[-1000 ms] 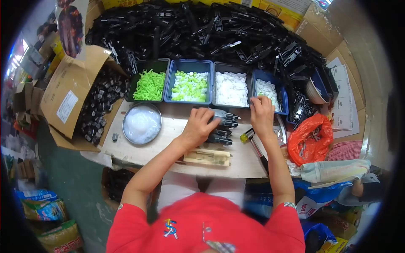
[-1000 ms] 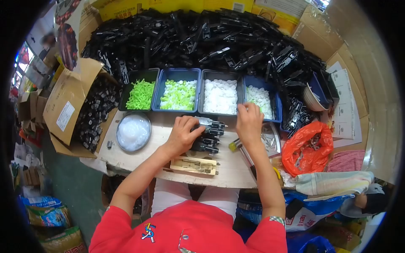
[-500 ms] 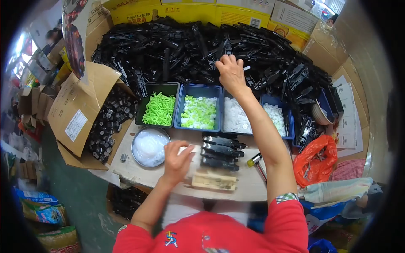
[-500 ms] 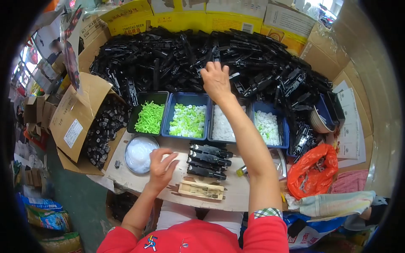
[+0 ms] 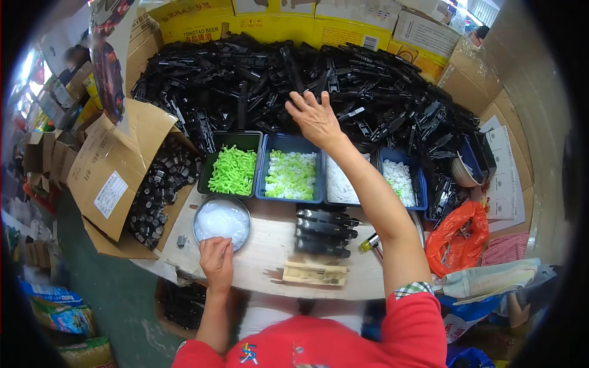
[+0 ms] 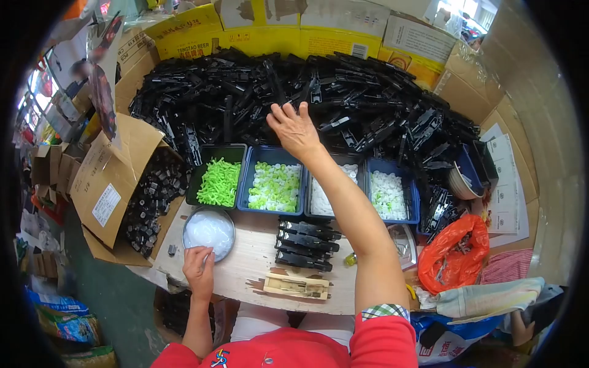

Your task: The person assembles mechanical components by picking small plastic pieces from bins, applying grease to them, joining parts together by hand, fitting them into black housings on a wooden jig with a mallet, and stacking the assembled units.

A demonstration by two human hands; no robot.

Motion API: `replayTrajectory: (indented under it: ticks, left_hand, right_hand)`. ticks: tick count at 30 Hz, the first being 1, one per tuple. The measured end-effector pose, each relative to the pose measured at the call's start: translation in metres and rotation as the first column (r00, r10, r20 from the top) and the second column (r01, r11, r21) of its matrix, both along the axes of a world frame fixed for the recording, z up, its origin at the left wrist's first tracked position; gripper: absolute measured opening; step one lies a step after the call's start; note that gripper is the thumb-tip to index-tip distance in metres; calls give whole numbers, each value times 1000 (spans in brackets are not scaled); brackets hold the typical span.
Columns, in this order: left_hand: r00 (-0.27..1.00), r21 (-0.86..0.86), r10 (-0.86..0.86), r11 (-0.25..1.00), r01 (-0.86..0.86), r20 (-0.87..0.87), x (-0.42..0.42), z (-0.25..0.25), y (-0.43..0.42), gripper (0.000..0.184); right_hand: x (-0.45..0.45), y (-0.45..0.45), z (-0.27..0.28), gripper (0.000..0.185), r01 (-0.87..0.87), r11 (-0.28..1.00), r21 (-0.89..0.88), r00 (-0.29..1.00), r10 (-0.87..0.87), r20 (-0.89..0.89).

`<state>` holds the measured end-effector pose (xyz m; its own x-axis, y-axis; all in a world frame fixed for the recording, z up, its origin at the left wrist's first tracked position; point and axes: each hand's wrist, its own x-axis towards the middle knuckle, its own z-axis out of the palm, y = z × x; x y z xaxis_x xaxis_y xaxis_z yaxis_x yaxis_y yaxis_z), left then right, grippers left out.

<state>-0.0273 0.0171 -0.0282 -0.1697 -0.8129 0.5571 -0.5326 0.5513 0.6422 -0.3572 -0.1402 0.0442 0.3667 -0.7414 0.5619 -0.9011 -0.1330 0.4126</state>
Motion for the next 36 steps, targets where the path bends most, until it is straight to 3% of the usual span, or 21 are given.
replayTrajectory:
  ticks: [5, 7, 9, 11, 15, 17, 19, 22, 23, 25, 29, 35, 36]
  left_hand:
    - [1000, 6, 12, 1000, -12, -3, 8, -3, 4, 14]
    - [999, 24, 48, 999, -48, 5, 19, -4, 7, 14]
    - [998, 40, 66, 997, -66, 6, 27, -6, 8, 13]
    - [994, 20, 107, 994, -108, 38, 35, -10, 9, 12]
    - [993, 17, 110, 994, -111, 33, 41, -8, 9, 10]
    - [992, 25, 121, 992, -122, 30, 42, -6, 9, 10]
    - [992, 39, 124, 991, -125, 27, 43, -8, 8, 10]
    - [992, 55, 122, 991, -123, 25, 42, -10, 6, 11]
    - [993, 52, 115, 992, -116, 22, 41, -10, 6, 12]
    - [993, 59, 119, 991, -120, 18, 38, -8, 6, 11]
    - [992, 63, 125, 990, -125, -1, 36, -4, 10, 10]
    - [984, 64, 180, 982, -180, 13, 51, -6, 19, 10]
    - [983, 63, 182, 981, -182, 14, 51, -6, 20, 10]
  right_hand:
    - [-27, -8, 33, 45, 254, 956, 151, 962, -265, 62]
    - [-59, -11, 36, 46, 359, 930, 82, 931, -363, 37]
    - [-79, -4, 46, 51, 496, 855, 149, 861, -507, 43]
    - [-94, -2, 50, 55, 494, 853, 169, 854, -512, 90]
    - [-128, 6, 74, 50, 687, 670, 280, 676, -731, 89]
    - [-147, 16, 75, 46, 764, 599, 242, 602, -796, 70]
    - [-156, 20, 67, 36, 773, 611, 172, 605, -791, 87]
    - [-144, 13, 56, 16, 623, 765, -161, 781, -601, 167]
    - [-127, 10, 53, 13, 517, 833, -198, 854, -488, 178]
    - [-89, 4, 44, 17, 124, 972, -201, 975, -81, 207]
    - [-3, -7, 19, 23, -167, 986, -10, 973, 167, 161]
    - [81, -24, 2, 27, -281, 960, -11, 918, 272, 290]
    - [98, -27, -1, 27, -307, 952, -11, 921, 300, 249]
